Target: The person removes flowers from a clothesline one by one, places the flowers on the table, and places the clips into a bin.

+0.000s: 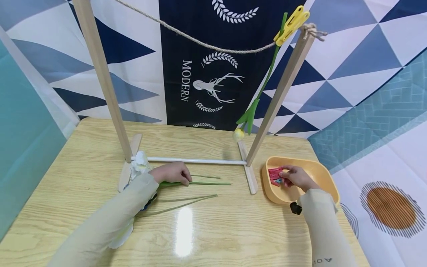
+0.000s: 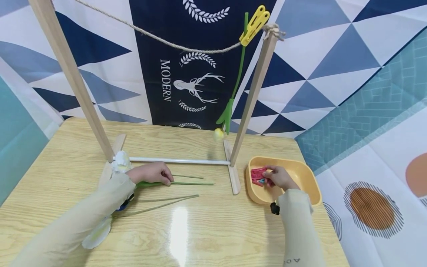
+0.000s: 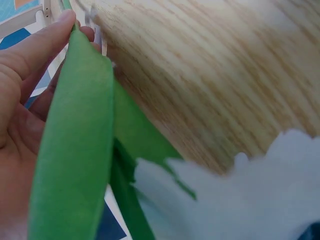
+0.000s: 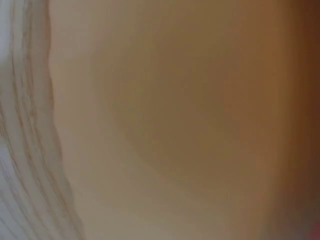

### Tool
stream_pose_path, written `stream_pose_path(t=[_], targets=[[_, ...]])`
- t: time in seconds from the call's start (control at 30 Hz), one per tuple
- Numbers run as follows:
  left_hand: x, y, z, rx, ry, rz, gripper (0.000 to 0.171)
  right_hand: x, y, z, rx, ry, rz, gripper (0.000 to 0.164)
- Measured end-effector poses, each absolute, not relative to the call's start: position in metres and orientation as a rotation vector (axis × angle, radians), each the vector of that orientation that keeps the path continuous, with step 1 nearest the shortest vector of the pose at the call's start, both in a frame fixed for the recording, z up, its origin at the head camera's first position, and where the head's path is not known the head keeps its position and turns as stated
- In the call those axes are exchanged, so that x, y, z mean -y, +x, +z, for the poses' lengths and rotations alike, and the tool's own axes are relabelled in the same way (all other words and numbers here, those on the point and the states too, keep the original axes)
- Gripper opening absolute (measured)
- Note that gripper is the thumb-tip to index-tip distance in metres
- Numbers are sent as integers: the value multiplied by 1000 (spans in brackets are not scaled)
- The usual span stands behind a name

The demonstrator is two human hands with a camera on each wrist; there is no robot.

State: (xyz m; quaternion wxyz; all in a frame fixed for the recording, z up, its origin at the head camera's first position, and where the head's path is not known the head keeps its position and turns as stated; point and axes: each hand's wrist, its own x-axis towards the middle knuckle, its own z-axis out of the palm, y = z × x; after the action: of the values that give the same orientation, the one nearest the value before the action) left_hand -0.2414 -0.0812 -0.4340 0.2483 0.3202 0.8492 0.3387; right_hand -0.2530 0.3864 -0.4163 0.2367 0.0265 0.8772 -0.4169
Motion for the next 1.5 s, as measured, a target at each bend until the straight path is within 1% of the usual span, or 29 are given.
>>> stream_pose_path(t=[0.27,0.6,0.83,1.17,1.5], targets=[[82,-241,-436,-2337,876,951,8,-384,-253,-421,-2437,81,-1101,45],[84,-239,-439,-2333,908,980,9,-380,-254,-423,-2431,119,-1050,49],[85,-236,-440,-2332,884,1019,12,-380,-254,-424,-2454,135,-1013,53],[86,-230,-445,-2320,819,1091,12,-382,-246,-424,-2479,145,-1005,54],[88,-225,-448,-2337,812,1177,12,-382,-240,-418,-2513,160,-971,55]])
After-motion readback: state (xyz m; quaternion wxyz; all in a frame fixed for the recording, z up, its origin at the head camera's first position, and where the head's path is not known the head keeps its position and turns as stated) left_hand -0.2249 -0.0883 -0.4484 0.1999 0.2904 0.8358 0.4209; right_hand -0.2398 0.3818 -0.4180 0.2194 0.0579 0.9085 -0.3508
